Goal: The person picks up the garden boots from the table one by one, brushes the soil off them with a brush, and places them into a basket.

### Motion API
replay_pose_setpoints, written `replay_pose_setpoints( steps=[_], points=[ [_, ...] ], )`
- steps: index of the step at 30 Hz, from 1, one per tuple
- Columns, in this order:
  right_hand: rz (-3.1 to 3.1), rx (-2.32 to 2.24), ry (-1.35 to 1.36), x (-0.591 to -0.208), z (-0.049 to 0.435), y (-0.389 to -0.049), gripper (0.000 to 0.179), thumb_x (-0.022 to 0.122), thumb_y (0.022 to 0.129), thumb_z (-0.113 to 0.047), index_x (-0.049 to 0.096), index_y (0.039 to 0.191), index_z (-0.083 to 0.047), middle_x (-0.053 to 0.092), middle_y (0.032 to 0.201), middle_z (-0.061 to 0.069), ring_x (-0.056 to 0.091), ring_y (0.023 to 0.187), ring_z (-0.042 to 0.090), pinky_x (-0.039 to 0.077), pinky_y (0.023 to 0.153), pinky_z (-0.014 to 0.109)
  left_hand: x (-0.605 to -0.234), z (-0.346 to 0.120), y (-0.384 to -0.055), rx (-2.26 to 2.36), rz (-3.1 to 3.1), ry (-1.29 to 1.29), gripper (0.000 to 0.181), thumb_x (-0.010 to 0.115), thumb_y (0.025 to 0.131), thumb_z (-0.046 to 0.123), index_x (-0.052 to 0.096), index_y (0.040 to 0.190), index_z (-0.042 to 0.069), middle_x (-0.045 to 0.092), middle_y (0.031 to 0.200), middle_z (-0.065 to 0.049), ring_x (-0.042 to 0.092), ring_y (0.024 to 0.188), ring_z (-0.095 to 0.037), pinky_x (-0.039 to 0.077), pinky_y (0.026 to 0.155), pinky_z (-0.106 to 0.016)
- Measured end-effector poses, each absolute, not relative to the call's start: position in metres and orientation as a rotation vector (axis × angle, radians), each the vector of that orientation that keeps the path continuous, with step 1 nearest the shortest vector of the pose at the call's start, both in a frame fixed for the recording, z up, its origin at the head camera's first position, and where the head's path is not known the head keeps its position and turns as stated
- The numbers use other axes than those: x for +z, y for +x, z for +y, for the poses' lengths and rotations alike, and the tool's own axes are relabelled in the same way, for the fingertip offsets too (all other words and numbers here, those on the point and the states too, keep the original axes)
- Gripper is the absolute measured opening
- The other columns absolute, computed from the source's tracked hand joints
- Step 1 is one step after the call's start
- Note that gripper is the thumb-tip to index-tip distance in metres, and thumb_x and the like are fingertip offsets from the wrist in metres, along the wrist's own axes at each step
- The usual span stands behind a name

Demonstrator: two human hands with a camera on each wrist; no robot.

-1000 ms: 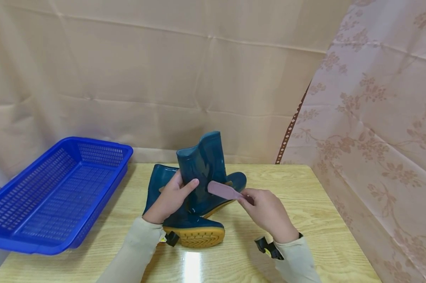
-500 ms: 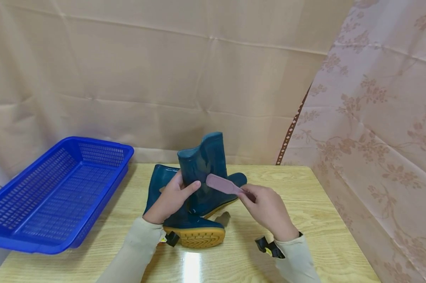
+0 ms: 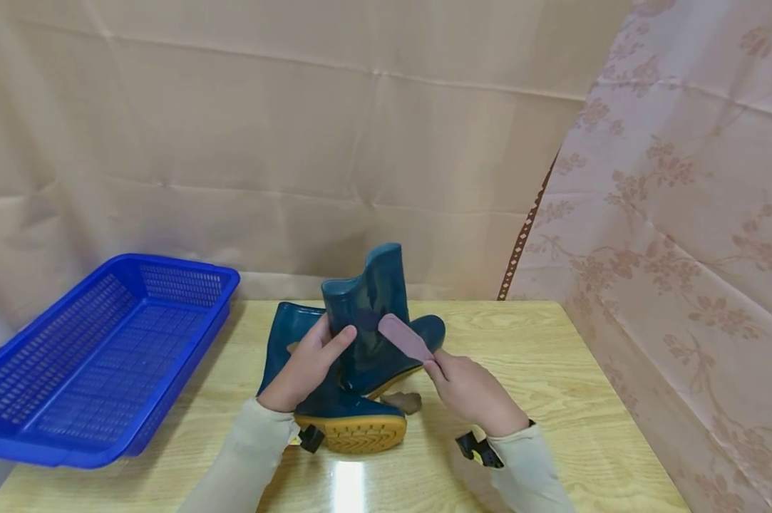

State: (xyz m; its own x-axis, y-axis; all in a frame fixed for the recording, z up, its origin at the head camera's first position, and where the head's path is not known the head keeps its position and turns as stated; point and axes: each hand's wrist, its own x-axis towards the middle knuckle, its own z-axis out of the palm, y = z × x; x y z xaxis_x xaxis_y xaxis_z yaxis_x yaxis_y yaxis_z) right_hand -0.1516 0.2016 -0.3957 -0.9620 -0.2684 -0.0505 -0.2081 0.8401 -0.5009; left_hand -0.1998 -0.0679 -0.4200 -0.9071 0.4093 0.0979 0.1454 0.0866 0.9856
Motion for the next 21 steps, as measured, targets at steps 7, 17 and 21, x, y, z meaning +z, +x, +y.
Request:
replay_pose_setpoints(
  steps=[7, 17, 21],
  points=[
    [3.004, -0.746, -0.352, -0.391, 0.205, -0.15, 0.012, 0.059, 0.107, -0.022, 0.063, 0.105, -0.011, 0.047, 0.064, -0.002, 0.041, 0.051, 0.011, 0.03, 0.047, 0.026, -0.42, -0.067, -0.199, 1.905, 2.211, 0.467, 0.066, 0.061, 0.105, 0.036, 0.027, 0.159, 0.019, 0.042, 0.161, -0.007, 0.043, 0.146, -0.033, 0.034, 0.117, -0.06],
    [3.168, -0.896, -0.597, -0.378, 0.201, -0.142, 0.008, 0.067, 0.103, -0.022, 0.07, 0.109, -0.018, 0.05, 0.067, -0.012, 0.041, 0.053, 0.005, 0.032, 0.049, 0.022, -0.419, -0.068, -0.198, 1.898, 2.198, 0.488, 0.067, 0.062, 0.105, 0.034, 0.027, 0.16, 0.017, 0.039, 0.163, -0.009, 0.039, 0.149, -0.036, 0.034, 0.117, -0.059],
    [3.119, -0.941, -0.63, -0.382, 0.197, -0.144, 0.011, 0.064, 0.104, -0.021, 0.07, 0.114, -0.019, 0.05, 0.07, -0.012, 0.042, 0.055, 0.004, 0.032, 0.05, 0.022, -0.418, -0.068, -0.197, 1.889, 2.207, 0.504, 0.067, 0.061, 0.105, 0.034, 0.027, 0.16, 0.015, 0.04, 0.163, -0.01, 0.039, 0.149, -0.037, 0.034, 0.117, -0.06]
  ],
)
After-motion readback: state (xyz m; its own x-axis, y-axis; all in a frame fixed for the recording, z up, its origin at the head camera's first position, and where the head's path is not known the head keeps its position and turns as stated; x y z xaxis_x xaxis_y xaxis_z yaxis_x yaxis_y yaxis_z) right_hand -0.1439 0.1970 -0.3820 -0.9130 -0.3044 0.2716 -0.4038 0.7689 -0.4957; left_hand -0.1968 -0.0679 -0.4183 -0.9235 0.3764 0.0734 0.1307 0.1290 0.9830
